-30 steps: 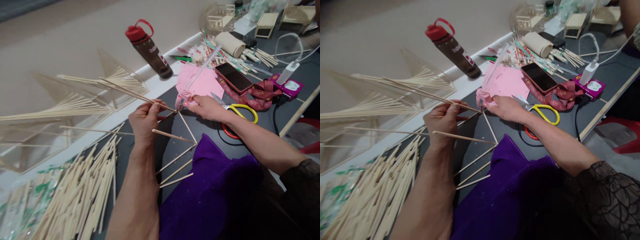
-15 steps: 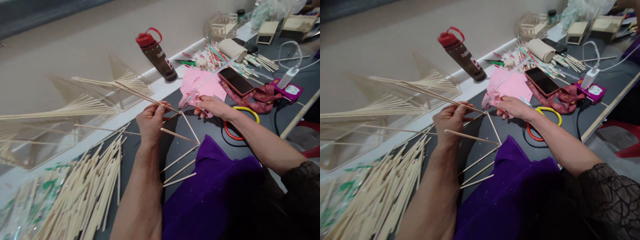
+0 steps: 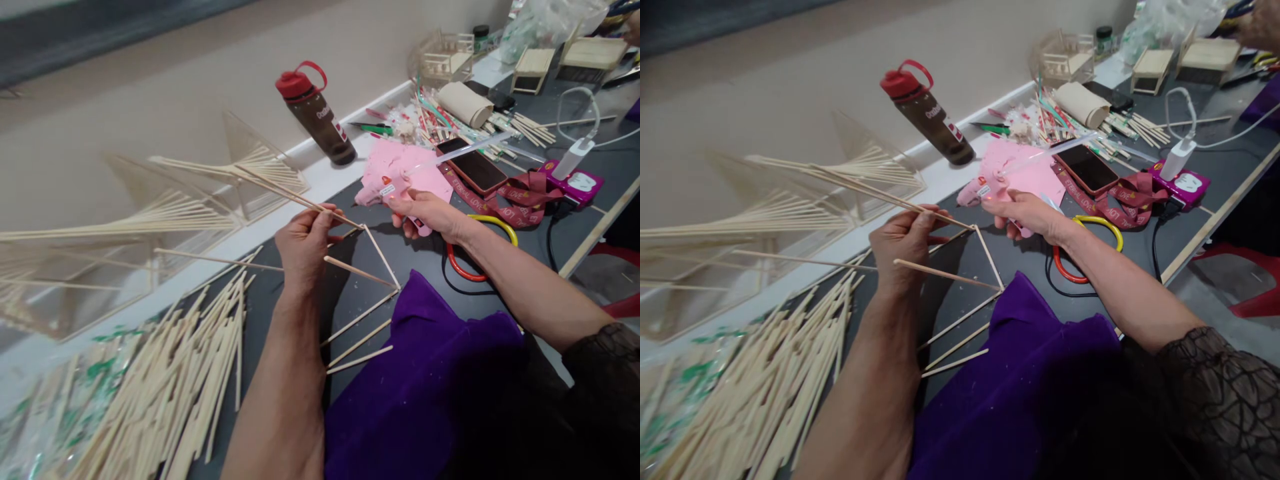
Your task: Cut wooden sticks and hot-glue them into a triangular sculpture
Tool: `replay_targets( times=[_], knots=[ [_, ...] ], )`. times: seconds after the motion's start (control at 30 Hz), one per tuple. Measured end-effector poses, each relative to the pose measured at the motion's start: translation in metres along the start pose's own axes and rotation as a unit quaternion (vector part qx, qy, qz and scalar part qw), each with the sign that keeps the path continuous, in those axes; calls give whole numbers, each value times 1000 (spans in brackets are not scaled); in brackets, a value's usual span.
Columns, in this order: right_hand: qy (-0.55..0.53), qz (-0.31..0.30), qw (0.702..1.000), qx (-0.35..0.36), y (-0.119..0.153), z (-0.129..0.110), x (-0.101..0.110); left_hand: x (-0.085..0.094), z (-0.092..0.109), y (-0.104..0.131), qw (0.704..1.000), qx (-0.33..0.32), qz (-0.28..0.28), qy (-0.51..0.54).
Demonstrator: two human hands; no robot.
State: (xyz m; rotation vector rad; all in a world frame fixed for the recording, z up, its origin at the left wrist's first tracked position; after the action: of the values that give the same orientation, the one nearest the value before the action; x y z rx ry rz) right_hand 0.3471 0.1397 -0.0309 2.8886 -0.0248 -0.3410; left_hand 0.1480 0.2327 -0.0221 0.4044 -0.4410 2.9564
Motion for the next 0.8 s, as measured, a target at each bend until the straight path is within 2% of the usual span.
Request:
replay_targets(
  times=[0.17,0.37,0.67,0.8],
  knots=[
    [-8,-1,1000,-13,-2,3,-1,0,-2,-1,1000,2,-3,11],
    [31,26,999,2,-4,5,0,2,-4,-2,1000,-11,-5,1],
    [82,22,996,-4,-3,3,-3,3,-4,-4,1000,-13,4,5],
    [73,9,997,3,-5,5,-4,3,-3,-3,1000,-21,5,0]
  ],
)
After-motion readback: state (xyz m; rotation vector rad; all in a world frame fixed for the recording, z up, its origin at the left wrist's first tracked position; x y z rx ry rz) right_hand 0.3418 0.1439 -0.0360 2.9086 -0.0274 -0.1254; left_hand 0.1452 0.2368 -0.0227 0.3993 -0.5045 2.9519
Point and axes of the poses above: each hand's wrist, its own y-axis away from the middle knuckle, its own x-axis out of the back of the hand, z = x × y, the point moved 8 cm from there along -y, towards the middle knuckle, and after that the axes turned 3 degrees about -x, right-handed, at the moved point
